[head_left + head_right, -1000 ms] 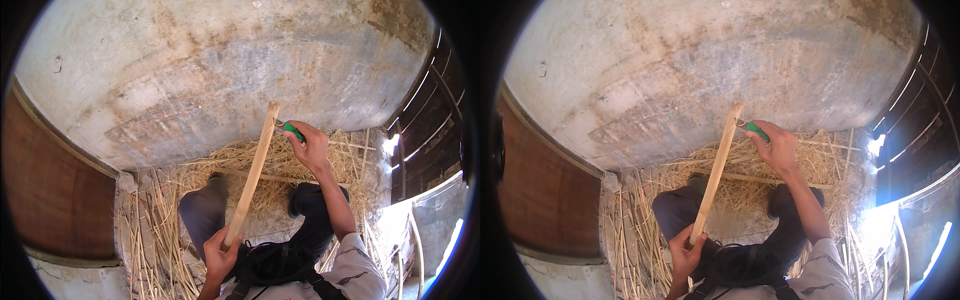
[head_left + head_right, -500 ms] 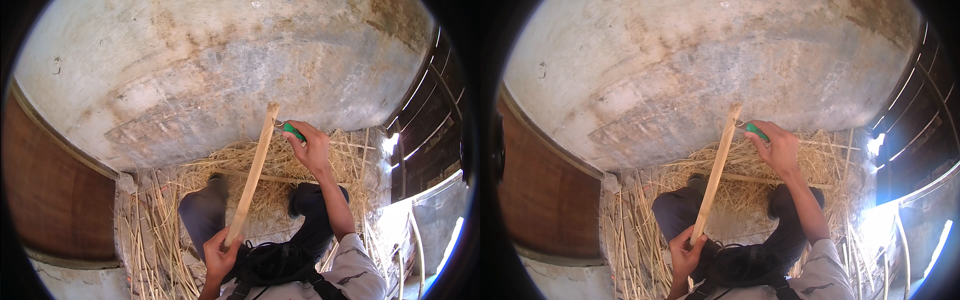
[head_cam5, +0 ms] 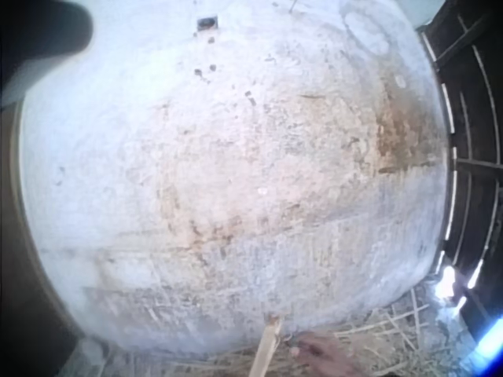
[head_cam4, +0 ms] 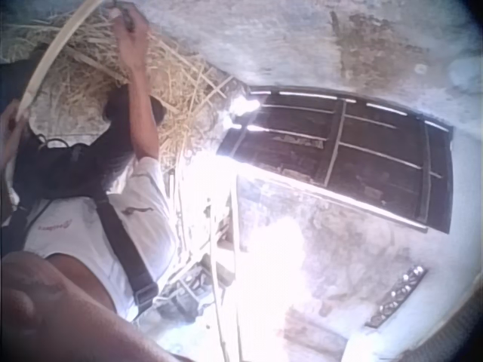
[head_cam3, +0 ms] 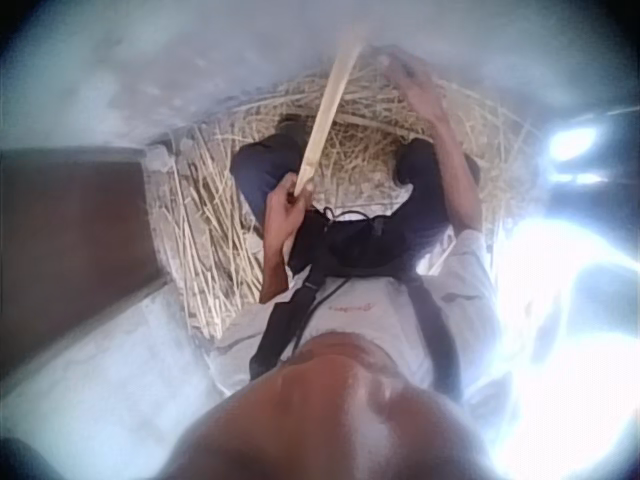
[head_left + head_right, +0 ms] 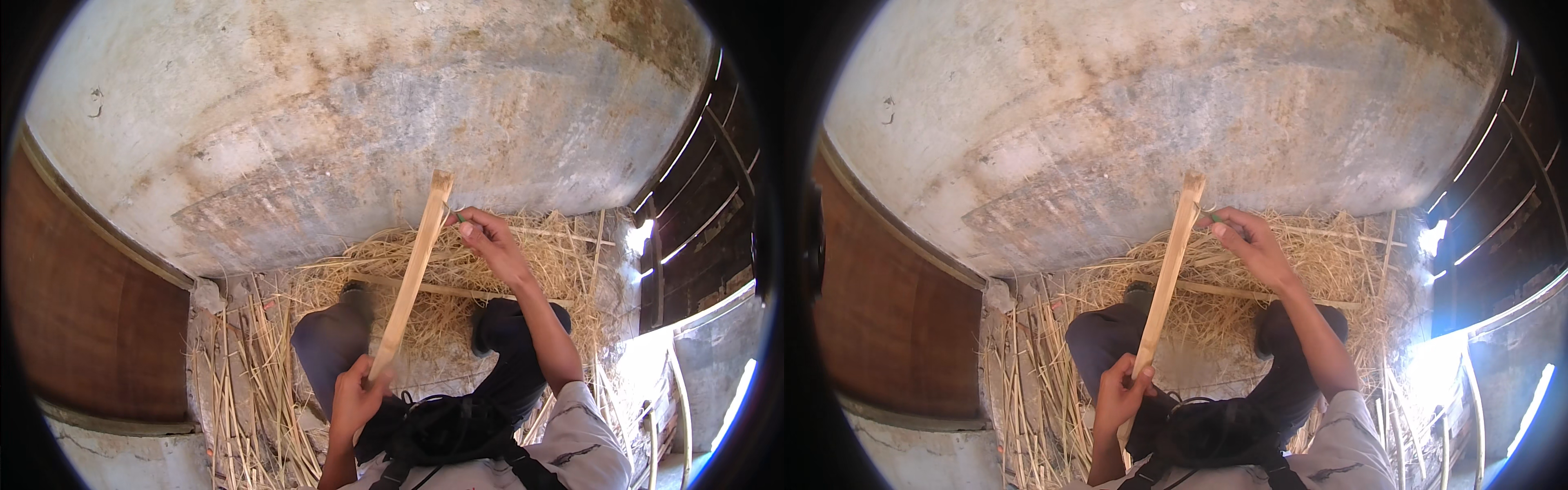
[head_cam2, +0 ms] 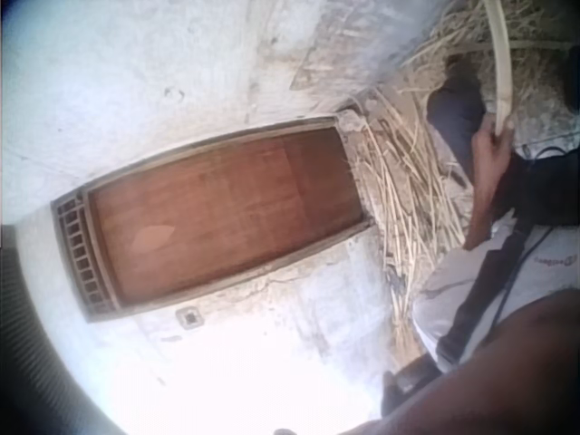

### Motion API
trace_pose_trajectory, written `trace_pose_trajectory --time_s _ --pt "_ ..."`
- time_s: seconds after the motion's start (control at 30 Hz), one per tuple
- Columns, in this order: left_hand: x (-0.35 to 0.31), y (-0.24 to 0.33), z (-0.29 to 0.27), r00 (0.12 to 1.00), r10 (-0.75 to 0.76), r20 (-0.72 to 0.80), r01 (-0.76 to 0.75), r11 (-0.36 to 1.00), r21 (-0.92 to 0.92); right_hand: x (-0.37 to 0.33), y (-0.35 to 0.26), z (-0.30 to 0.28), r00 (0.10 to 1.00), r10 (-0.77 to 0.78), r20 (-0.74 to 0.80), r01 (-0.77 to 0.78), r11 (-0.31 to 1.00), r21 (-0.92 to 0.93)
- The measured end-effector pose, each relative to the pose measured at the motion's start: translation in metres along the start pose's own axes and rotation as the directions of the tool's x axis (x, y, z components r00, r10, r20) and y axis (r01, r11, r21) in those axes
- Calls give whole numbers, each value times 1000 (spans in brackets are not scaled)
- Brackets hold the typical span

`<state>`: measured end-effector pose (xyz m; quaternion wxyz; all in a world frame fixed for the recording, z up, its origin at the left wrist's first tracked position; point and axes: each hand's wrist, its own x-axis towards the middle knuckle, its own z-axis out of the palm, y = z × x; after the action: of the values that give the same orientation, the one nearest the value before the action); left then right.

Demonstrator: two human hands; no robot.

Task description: The person whittles a bamboo stick using a utility knife while sitting on a straw-covered floor, creating thin shavings along the top end of the stick.

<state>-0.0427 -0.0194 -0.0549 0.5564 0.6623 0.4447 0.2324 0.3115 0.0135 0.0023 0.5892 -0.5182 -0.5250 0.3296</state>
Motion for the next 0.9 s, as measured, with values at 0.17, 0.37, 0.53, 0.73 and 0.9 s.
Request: trace_pose_trajectory --time_s 0.17,0.37,0.53,0.73,0.9 --pt "15 4 2 997 69 46 -66 996 -66 -4 8 0 989 121 85 -136 971 197" --pt "34 39 15 991 82 105 -61 980 -187 -6 8 2 983 135 124 -163 954 253" --pt "43 34 20 992 70 106 -48 980 -195 -9 1 5 997 66 -35 -57 978 199" --pt "44 37 17 995 77 62 -58 961 -269 -11 -1 -22 928 -54 -370 179 933 312" --pt "43 33 14 996 61 65 -42 965 -261 -12 7 -28 913 -337 -232 269 921 -281"
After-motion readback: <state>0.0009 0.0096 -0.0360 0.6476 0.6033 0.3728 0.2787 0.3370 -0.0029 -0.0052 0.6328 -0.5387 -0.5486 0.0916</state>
